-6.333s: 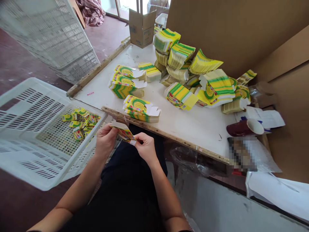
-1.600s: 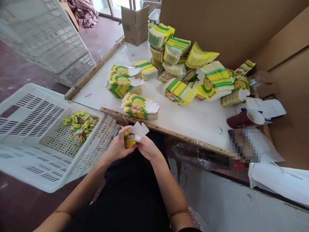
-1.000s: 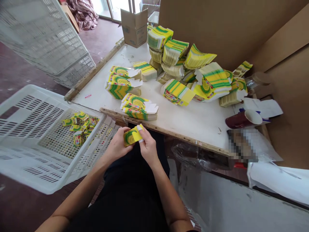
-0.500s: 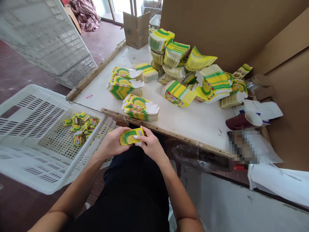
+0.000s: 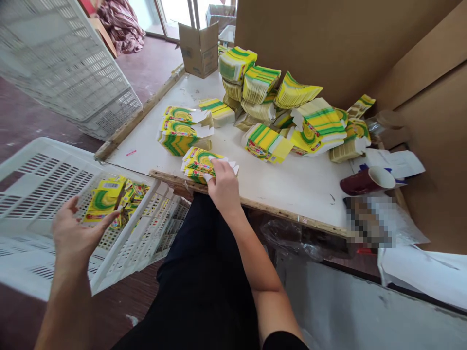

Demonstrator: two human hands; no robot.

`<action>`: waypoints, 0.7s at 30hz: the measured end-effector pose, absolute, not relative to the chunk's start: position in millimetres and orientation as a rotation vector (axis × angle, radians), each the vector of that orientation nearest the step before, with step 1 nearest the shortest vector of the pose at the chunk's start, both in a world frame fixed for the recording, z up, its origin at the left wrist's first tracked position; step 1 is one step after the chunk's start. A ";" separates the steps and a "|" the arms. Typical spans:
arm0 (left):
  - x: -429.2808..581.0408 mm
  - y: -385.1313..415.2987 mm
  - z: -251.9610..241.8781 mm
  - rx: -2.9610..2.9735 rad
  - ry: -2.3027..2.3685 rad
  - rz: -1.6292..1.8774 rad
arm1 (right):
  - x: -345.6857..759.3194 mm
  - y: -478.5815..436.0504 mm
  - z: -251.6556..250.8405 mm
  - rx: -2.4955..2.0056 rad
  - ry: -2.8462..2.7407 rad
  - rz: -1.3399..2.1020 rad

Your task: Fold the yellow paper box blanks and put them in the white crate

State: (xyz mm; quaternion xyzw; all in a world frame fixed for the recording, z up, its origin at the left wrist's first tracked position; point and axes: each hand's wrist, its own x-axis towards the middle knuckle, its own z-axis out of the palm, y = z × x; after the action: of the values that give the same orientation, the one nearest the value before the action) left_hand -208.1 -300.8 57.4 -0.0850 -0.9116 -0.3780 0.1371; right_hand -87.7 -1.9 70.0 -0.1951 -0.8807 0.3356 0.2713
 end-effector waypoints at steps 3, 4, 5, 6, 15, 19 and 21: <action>-202.8 -301.1 50.5 -0.176 -2.669 -1.254 | -106.1 15.7 57.9 -0.646 -2.451 0.727; -197.9 -294.6 46.9 -0.223 -2.699 -1.324 | -109.5 19.1 53.4 -0.666 -2.465 0.708; -192.2 -285.9 43.1 -0.291 -2.724 -1.380 | -111.6 21.4 49.9 -0.675 -2.474 0.704; -186.2 -276.0 39.5 -0.378 -2.746 -1.421 | -112.4 22.8 47.7 -0.679 -2.478 0.709; -144.2 -208.2 36.2 -1.174 -2.735 -2.001 | -93.8 1.2 71.1 -0.586 -2.238 1.010; -135.0 -189.3 40.2 -0.991 -2.331 -2.627 | -68.6 -36.0 71.5 -0.294 -2.167 1.479; -130.3 -179.1 45.4 -0.747 -1.972 -2.897 | -57.0 -56.7 67.0 -0.177 -2.140 1.731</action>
State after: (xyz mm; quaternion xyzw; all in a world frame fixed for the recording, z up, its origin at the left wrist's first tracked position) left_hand -130.3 -179.1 45.4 -0.2033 -0.5369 -0.7889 -0.2192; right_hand -57.0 -56.7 67.0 -0.0631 -0.7616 0.6161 0.1907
